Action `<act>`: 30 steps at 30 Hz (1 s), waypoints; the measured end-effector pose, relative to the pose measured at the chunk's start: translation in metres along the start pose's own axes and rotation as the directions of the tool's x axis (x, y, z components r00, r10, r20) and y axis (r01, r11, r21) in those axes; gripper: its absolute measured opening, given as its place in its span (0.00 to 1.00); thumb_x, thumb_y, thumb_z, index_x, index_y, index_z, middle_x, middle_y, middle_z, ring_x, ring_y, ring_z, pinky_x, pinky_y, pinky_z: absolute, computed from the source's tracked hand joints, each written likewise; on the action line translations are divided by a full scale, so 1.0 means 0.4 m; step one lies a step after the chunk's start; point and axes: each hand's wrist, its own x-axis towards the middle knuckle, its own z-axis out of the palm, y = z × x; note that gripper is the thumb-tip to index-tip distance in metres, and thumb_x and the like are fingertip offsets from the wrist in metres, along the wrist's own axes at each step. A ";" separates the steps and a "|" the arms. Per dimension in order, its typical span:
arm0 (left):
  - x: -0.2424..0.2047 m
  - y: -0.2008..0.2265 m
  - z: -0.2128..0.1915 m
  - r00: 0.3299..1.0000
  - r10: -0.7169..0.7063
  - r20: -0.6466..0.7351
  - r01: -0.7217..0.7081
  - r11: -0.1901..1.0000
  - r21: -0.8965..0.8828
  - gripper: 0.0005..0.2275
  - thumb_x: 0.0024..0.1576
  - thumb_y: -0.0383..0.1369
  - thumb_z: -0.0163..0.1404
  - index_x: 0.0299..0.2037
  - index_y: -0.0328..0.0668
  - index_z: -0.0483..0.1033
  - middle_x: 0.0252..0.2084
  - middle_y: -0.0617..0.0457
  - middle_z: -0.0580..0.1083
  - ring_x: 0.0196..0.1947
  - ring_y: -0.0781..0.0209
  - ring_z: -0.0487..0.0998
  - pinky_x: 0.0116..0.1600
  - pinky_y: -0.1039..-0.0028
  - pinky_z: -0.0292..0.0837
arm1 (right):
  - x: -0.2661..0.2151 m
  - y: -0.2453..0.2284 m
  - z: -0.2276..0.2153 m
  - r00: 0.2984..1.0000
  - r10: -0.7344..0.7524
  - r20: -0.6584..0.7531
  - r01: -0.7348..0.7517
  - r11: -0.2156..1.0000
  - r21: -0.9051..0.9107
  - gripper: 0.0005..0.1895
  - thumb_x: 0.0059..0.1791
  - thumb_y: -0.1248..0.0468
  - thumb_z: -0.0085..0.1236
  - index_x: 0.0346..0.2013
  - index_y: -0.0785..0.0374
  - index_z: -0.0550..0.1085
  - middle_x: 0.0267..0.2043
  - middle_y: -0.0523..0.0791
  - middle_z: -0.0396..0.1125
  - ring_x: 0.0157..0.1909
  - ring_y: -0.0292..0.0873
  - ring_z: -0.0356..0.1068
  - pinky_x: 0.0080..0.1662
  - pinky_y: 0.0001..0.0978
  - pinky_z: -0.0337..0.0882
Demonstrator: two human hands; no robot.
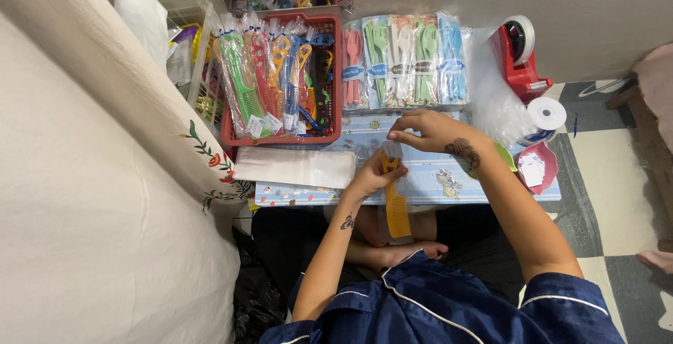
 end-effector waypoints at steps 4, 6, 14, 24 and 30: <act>0.010 -0.027 -0.010 0.998 0.034 0.060 -0.032 0.999 -0.028 0.13 0.47 0.26 0.52 0.38 0.40 0.61 0.30 0.51 0.70 0.32 0.67 0.70 0.36 0.81 0.67 | -0.020 -0.009 -0.019 0.997 -0.061 -0.051 0.060 0.998 -0.028 0.05 0.42 0.63 0.48 0.30 0.60 0.71 0.30 0.48 0.67 0.37 0.52 0.66 0.40 0.42 0.67; 0.012 -0.012 -0.005 0.991 0.083 0.108 -0.064 0.984 -0.168 0.14 0.51 0.35 0.49 0.45 0.45 0.61 0.41 0.52 0.68 0.41 0.69 0.67 0.42 0.78 0.66 | -0.032 0.002 -0.047 0.993 0.032 -0.114 -0.028 0.999 0.034 0.07 0.44 0.64 0.45 0.32 0.60 0.71 0.30 0.47 0.68 0.38 0.47 0.66 0.44 0.36 0.66; 0.004 0.024 0.018 0.999 0.032 0.037 -0.023 0.976 -0.214 0.17 0.54 0.48 0.36 0.45 0.46 0.60 0.35 0.59 0.63 0.37 0.73 0.66 0.39 0.83 0.64 | -0.113 0.007 -0.120 0.932 0.021 -0.362 -0.012 1.000 0.026 0.05 0.45 0.65 0.48 0.33 0.63 0.69 0.30 0.50 0.65 0.38 0.52 0.65 0.42 0.42 0.65; 0.012 0.006 0.006 0.998 -0.009 0.065 0.018 0.990 -0.139 0.20 0.52 0.51 0.36 0.43 0.45 0.63 0.35 0.58 0.63 0.38 0.70 0.65 0.39 0.82 0.64 | -0.136 -0.011 -0.095 0.958 0.043 -0.285 0.001 0.989 0.150 0.06 0.43 0.67 0.47 0.32 0.66 0.69 0.27 0.52 0.66 0.36 0.54 0.65 0.44 0.45 0.64; 0.019 -0.008 0.001 0.997 -0.042 0.065 0.051 0.989 -0.139 0.22 0.51 0.54 0.36 0.42 0.46 0.64 0.35 0.57 0.66 0.38 0.70 0.66 0.38 0.84 0.64 | -0.188 0.030 -0.114 0.893 0.004 -0.450 0.041 0.995 0.091 0.04 0.44 0.67 0.48 0.33 0.60 0.71 0.28 0.45 0.65 0.36 0.45 0.65 0.43 0.36 0.65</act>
